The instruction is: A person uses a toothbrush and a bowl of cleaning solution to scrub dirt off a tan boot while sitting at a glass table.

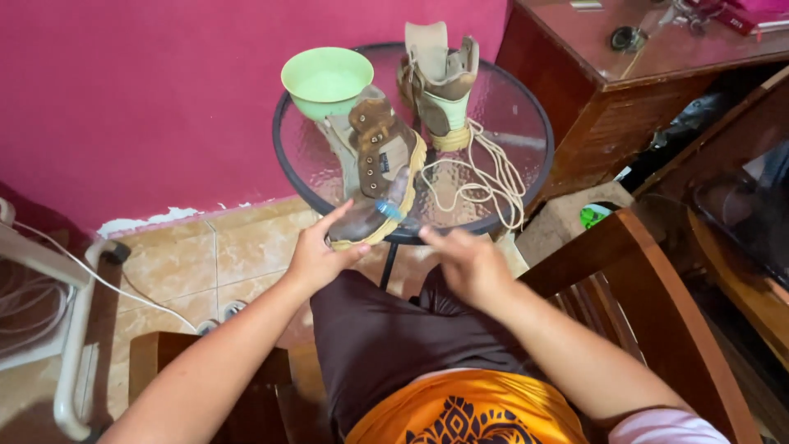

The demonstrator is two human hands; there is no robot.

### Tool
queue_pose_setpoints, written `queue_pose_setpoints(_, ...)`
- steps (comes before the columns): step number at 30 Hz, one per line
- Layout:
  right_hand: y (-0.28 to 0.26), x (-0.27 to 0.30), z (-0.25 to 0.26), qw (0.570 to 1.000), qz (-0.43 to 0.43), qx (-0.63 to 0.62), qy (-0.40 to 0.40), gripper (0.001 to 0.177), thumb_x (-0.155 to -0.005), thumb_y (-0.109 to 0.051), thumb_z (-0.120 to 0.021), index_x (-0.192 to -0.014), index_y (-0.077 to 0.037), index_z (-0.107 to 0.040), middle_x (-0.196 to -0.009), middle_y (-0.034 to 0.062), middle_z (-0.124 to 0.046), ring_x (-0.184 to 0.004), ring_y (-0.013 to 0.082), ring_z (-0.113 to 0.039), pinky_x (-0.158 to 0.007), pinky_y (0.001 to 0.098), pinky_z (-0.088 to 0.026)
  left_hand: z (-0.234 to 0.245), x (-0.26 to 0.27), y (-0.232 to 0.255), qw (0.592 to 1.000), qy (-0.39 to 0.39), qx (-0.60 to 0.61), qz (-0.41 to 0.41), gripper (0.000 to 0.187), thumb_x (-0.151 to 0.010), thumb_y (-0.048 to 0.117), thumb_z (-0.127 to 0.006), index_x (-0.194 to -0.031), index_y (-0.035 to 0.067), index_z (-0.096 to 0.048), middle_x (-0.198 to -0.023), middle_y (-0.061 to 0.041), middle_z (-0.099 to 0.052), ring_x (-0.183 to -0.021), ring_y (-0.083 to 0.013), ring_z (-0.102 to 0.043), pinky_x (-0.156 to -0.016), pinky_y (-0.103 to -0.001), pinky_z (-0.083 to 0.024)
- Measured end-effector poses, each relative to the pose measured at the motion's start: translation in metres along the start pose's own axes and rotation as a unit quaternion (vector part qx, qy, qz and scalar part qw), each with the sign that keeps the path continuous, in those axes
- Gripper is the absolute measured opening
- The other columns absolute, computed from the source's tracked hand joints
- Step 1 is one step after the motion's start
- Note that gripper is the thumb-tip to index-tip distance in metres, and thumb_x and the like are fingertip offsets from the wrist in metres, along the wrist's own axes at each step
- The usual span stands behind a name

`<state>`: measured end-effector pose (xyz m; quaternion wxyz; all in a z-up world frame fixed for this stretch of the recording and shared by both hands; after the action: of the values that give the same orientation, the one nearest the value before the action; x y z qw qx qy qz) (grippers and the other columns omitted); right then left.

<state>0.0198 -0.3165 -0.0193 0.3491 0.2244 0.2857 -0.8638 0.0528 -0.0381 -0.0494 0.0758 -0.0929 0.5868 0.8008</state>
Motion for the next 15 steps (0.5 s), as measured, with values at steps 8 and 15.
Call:
queue_pose_setpoints(8,0.016,0.009,0.019,1.000,-0.025,0.012,0.010,0.045,-0.088,-0.001,-0.058,-0.126,-0.017,-0.074,-0.077,0.0113,-0.068,-0.073,0.0353,-0.070,-0.064,0.0449,-0.056,-0.014,0.009,0.037,0.989,-0.004,-0.103,-0.102,0.097,-0.052,0.043,-0.099,-0.138,0.018,-0.063,-0.125,-0.021,-0.069,-0.118,-0.0372,-0.065,-0.104,-0.044,-0.052)
queue_pose_setpoints(15,-0.002,0.004,0.030,0.998,-0.025,0.036,-0.055,0.047,-0.087,-0.001,-0.056,-0.127,-0.019,-0.073,-0.077,0.0130,-0.068,-0.076,0.0366,-0.071,-0.067,0.0488,-0.058,-0.022,0.018,0.042,0.971,0.004,-0.149,-0.185,0.102,-0.055,0.041,-0.098,-0.143,0.010,-0.058,-0.126,-0.023,-0.067,-0.117,-0.0391,-0.065,-0.101,-0.047,-0.054)
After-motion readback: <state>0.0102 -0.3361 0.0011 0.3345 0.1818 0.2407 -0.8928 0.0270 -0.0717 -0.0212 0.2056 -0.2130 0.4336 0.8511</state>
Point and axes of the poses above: each hand's wrist, its own x-axis away from the middle knuckle, its own z-axis out of the back of the hand, y = z × x, the point moved 5 cm from there along -x, towards the middle knuckle
